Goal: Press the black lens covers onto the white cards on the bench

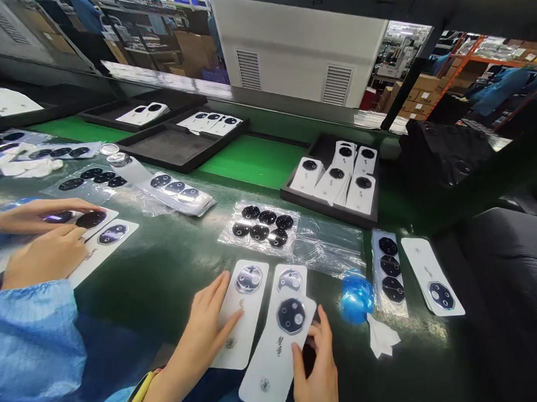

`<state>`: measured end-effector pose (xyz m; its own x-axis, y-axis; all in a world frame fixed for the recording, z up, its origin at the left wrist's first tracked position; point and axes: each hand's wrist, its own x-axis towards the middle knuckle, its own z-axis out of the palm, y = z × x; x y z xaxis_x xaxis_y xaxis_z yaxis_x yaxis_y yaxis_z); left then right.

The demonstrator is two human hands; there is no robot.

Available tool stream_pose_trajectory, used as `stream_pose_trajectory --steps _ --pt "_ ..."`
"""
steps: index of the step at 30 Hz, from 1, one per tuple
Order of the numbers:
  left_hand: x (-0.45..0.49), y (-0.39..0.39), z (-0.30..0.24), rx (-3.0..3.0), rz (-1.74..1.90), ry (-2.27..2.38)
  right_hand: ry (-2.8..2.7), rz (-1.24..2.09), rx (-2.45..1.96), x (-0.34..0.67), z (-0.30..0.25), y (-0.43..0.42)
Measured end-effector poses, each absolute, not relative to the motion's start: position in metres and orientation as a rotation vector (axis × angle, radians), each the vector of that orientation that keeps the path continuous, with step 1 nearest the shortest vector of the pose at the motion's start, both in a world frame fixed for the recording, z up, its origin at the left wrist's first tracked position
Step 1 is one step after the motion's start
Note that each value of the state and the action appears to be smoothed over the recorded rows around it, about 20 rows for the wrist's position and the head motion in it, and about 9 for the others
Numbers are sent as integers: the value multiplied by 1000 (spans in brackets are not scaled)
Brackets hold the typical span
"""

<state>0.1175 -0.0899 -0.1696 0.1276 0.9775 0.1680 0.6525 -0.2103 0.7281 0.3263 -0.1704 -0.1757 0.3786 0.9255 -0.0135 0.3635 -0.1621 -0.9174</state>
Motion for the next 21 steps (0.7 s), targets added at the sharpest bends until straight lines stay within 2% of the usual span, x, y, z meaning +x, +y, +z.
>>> stream_pose_trajectory --steps 3,5,9,13,16,21 --pt "126 -98 -176 2221 987 1560 -1170 760 -1704 325 -171 -171" --pt "136 -104 -175 2372 985 1347 -1100 835 -1657 340 -167 -170" --pt "157 -109 -156 2471 635 754 -1042 844 -1708 392 -165 -167" --pt "163 -103 -136 2413 439 609 -1093 776 -1829 415 -173 -165" --pt "155 -102 -132 2354 425 610 -1226 591 -1923 398 -178 -162" --pt "142 -104 -134 2371 367 623 -1482 60 -1844 356 -183 -151"
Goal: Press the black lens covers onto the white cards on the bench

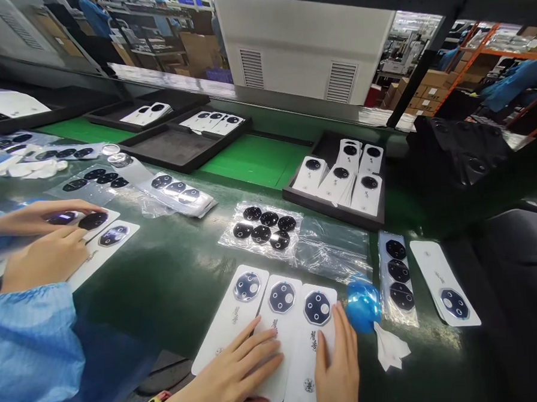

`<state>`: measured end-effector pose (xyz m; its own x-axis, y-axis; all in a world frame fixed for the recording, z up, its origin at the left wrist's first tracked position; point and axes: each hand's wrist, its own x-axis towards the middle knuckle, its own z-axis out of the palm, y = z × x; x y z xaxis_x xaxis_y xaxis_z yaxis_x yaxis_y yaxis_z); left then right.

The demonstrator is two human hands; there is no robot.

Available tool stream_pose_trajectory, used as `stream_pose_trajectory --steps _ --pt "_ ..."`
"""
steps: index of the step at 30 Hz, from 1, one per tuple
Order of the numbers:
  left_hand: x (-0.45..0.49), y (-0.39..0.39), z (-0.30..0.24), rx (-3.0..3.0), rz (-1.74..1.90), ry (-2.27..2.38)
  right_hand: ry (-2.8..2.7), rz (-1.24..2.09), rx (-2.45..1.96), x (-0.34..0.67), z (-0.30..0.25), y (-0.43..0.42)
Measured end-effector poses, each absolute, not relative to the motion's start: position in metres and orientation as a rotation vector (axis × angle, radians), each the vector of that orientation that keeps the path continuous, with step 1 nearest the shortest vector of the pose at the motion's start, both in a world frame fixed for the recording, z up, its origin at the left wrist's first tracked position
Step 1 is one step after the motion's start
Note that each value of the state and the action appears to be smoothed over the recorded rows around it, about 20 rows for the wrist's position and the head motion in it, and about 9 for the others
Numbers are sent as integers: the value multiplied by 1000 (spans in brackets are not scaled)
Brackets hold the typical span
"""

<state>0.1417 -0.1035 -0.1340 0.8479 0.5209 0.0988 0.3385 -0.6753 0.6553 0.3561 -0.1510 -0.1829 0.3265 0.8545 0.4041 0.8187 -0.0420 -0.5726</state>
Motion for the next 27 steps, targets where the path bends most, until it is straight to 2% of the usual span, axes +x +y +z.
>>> stream_pose_trajectory --steps 6,11,15,22,27 --pt "145 -96 -130 2446 447 597 -1689 -49 -1738 346 -194 -146" --pt "147 -96 -130 2350 358 640 -1727 -64 -1738 345 -197 -145" --pt "146 -99 -129 2520 357 593 -1803 -132 -1670 345 -190 -154" --pt "142 -95 -122 2639 280 466 -1868 55 -1511 333 -194 -183" --pt "140 -91 -126 2643 326 472 -1938 21 -1493 329 -192 -177"
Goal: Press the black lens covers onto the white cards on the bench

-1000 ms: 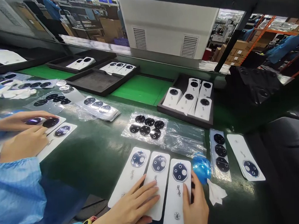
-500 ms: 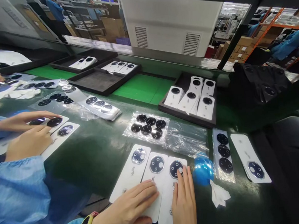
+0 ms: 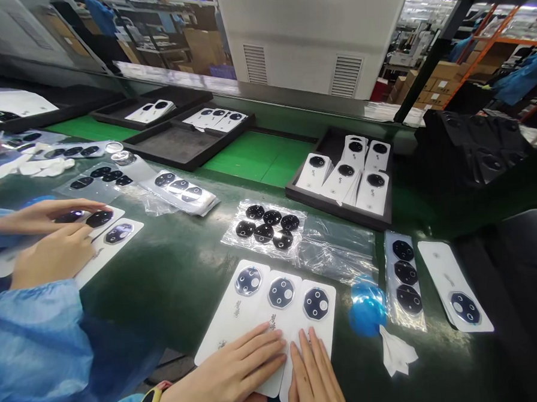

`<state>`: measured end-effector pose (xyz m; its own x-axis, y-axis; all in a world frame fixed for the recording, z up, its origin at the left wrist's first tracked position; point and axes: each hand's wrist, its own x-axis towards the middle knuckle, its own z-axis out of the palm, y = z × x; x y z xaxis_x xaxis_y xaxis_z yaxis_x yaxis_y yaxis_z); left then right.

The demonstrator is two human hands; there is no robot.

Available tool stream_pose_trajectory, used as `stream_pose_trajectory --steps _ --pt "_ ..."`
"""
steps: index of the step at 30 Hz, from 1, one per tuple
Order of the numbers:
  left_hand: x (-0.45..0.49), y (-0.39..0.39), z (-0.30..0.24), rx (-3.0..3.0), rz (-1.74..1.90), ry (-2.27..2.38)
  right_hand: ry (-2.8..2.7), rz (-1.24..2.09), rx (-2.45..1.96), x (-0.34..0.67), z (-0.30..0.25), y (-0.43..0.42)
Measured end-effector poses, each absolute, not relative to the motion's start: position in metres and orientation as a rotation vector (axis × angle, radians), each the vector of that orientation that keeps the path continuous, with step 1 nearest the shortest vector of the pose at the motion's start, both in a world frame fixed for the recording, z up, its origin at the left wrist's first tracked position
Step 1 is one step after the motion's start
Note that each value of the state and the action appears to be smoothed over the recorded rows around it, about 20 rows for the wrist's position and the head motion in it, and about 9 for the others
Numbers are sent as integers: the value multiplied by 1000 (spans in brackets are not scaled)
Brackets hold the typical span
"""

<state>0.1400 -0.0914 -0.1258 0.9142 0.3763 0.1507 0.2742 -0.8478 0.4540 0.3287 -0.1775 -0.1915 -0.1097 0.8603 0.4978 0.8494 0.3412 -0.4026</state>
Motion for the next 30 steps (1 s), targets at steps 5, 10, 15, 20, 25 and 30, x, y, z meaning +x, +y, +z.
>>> stream_pose_trajectory --steps 5,10,15,20,25,30 --pt "140 -90 -124 2684 341 456 -1964 -32 -1501 329 -190 -173" --pt "138 -96 -133 2755 468 480 -2003 -111 -1475 331 -188 -173" --pt "140 -100 -129 2851 644 478 -2065 -242 -1336 356 -157 -152" --pt "187 -102 -110 3001 641 305 -2087 -120 -1475 385 -119 -98" --pt "227 -101 -121 3062 406 83 -2313 112 -1755 382 -111 -56" --pt "222 -87 -139 3055 159 -31 -2385 176 -1853 373 -111 -48"
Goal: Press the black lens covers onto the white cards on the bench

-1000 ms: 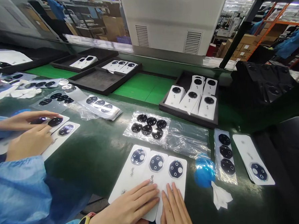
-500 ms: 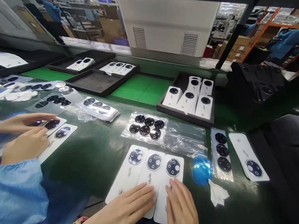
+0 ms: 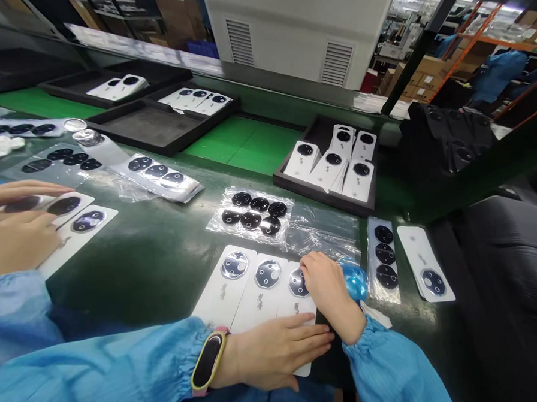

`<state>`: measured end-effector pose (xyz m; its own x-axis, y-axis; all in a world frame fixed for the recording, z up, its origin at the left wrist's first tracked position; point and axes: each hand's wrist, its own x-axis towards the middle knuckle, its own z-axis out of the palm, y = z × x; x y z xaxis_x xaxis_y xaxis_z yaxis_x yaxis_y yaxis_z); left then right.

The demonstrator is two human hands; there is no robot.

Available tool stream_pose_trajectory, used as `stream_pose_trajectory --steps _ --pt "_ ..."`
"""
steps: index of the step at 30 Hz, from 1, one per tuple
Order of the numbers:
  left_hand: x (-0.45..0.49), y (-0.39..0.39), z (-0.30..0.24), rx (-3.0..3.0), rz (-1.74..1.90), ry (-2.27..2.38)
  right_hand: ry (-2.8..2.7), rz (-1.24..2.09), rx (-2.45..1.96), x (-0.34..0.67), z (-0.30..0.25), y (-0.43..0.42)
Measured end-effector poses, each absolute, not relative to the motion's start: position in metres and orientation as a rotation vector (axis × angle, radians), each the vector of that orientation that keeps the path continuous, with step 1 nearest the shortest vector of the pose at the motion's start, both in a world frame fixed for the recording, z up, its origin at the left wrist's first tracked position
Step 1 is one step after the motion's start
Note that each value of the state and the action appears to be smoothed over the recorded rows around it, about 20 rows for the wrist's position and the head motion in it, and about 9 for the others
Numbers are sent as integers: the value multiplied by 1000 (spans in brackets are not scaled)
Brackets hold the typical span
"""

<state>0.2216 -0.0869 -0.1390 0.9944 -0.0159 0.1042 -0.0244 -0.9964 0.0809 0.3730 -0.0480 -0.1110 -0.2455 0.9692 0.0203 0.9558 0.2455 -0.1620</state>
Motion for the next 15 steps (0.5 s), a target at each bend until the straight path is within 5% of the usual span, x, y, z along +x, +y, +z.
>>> stream_pose_trajectory --steps 15 --pt "216 -79 -154 3097 387 -114 -2439 155 -1931 371 -111 -49"
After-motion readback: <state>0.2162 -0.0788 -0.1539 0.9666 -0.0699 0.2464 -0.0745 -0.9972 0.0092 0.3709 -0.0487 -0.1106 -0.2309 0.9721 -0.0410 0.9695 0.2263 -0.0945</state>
